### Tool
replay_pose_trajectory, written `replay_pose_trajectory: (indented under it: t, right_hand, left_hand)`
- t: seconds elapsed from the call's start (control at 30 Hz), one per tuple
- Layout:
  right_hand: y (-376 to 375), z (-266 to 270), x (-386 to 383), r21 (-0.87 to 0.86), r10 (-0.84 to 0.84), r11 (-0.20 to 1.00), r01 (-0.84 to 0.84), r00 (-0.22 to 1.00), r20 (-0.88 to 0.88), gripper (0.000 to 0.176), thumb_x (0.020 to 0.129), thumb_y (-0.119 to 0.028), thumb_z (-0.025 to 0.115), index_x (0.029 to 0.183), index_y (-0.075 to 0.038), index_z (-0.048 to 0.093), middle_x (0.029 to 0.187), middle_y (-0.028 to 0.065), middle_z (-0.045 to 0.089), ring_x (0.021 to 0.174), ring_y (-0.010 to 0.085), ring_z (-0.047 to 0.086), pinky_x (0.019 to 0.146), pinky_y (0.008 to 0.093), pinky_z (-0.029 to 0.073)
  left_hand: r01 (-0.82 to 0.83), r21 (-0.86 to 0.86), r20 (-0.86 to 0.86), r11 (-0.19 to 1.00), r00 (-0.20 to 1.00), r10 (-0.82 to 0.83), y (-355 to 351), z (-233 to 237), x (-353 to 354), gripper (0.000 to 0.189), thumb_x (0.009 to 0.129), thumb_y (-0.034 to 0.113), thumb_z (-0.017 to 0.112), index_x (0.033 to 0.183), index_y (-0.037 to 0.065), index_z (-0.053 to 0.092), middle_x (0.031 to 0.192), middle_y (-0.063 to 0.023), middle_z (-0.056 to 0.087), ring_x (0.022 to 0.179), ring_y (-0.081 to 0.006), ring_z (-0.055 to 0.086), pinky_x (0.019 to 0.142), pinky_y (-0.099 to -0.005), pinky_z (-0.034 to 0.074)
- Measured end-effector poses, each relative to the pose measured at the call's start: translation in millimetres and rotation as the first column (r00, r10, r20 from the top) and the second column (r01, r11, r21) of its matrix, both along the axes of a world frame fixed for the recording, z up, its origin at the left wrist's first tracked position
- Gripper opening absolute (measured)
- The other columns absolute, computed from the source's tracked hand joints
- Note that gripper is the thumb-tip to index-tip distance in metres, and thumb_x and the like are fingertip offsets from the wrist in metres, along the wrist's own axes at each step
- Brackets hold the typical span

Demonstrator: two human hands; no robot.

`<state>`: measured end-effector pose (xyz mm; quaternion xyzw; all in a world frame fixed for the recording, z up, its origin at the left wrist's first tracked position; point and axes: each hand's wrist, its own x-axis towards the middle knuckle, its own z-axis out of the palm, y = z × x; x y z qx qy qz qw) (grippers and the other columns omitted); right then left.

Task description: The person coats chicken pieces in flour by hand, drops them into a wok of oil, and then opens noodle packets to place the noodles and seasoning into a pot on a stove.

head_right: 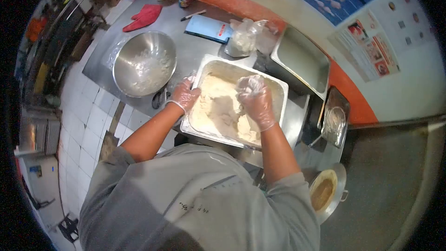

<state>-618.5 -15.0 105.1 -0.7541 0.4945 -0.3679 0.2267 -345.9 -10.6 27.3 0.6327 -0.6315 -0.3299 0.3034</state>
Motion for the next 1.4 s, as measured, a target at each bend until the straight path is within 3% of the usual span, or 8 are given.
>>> replay_pose_trajectory:
  t: [0.13,0.33,0.4,0.6,0.67,0.77,1.03,1.4]
  right_hand:
    - [17.1,53.1,-39.4,0.343,-0.133,0.931,-0.122,0.764,0.632,0.018,0.087,-0.005,0.075,0.103,-0.004,0.068,0.1,0.0008,0.069,0.092,0.0078,0.064,0.079,0.0259,0.054]
    - [74.7,143.0,-144.6,0.196,-0.198,0.976,0.094,0.76,0.619,0.025,0.093,-0.012,0.079,0.113,-0.001,0.068,0.102,0.0048,0.072,0.091,0.0115,0.068,0.079,0.026,0.056]
    - [114.1,177.2,-179.6,0.151,-0.192,0.981,0.122,0.711,0.676,0.025,0.092,-0.013,0.079,0.112,-0.002,0.068,0.099,0.004,0.072,0.087,0.0118,0.068,0.076,0.0265,0.057]
    - [229.8,169.0,-348.5,-0.075,-0.607,0.779,0.623,0.778,0.16,0.015,0.087,-0.007,0.076,0.1,-0.002,0.069,0.096,0.0057,0.071,0.088,0.0161,0.069,0.08,0.0303,0.055]
    - [278.2,161.0,-389.6,-0.06,-0.616,0.761,0.646,0.749,0.243,0.015,0.084,-0.006,0.074,0.098,-0.002,0.07,0.095,0.0078,0.069,0.088,0.0207,0.069,0.082,0.0323,0.055]
    - [336.3,115.1,-465.5,-0.095,-0.878,0.477,0.874,0.468,-0.101,0.018,0.082,-0.009,0.074,0.099,-0.005,0.071,0.093,0.0127,0.068,0.086,0.0288,0.068,0.08,0.0367,0.054]
    - [470.6,-20.5,-603.1,-0.136,-0.934,0.113,0.984,0.058,-0.353,0.029,0.077,-0.004,0.08,0.104,0.001,0.072,0.098,0.017,0.073,0.085,0.0326,0.071,0.081,0.0431,0.057]
    - [471.2,-108.1,-617.4,0.208,-0.93,0.209,0.955,0.26,-0.261,0.012,0.088,-0.002,0.072,0.097,-0.009,0.068,0.082,0.0029,0.065,0.073,0.017,0.061,0.071,0.0335,0.054]
  left_hand:
    - [-0.006,0.037,0.145,0.999,0.989,0.0,-5.2,-15.8,3.3,0.052,0.088,0.037,0.061,0.123,0.0,0.067,0.118,-0.0334,0.068,0.111,-0.0512,0.064,0.098,-0.0534,0.051]
    - [0.087,0.157,-0.263,0.984,0.964,-0.043,-12.0,-41.5,21.0,0.027,0.099,0.027,0.058,0.108,0.005,0.07,0.09,-0.0104,0.069,0.081,-0.0257,0.067,0.075,-0.0408,0.054]
    - [-0.024,0.016,0.027,1.0,0.999,0.024,-14.2,-44.4,19.7,0.027,0.099,0.028,0.06,0.108,0.004,0.068,0.082,-0.0054,0.065,0.076,-0.0213,0.062,0.071,-0.0382,0.051]
    - [0.182,-0.119,0.232,0.976,0.961,-0.151,-61.6,-125.8,94.1,0.022,0.094,0.018,0.061,0.102,0.001,0.072,0.096,-0.02,0.067,0.084,-0.0361,0.062,0.077,-0.043,0.049]
    - [0.447,-0.229,0.688,0.865,0.702,-0.181,-82.6,-154.8,129.8,0.029,0.096,0.017,0.056,0.113,-0.003,0.069,0.107,-0.0199,0.068,0.092,-0.0331,0.062,0.083,-0.0414,0.049]
    - [0.014,0.135,-0.125,0.991,0.992,0.003,-62.3,-101.8,92.0,0.038,0.097,0.016,0.053,0.127,-0.005,0.064,0.112,-0.0187,0.068,0.099,-0.0293,0.062,0.088,-0.0404,0.049]
    - [0.131,0.066,0.173,0.989,0.975,-0.14,-94.3,-125.9,142.2,0.045,0.101,0.024,0.054,0.137,-0.003,0.058,0.112,-0.0161,0.066,0.098,-0.0271,0.06,0.092,-0.0383,0.048]
    - [0.029,0.094,0.194,0.995,0.98,-0.047,-91.8,-111.5,128.4,0.031,0.104,0.017,0.052,0.123,-0.004,0.063,0.107,-0.0176,0.066,0.094,-0.0313,0.06,0.087,-0.0415,0.05]
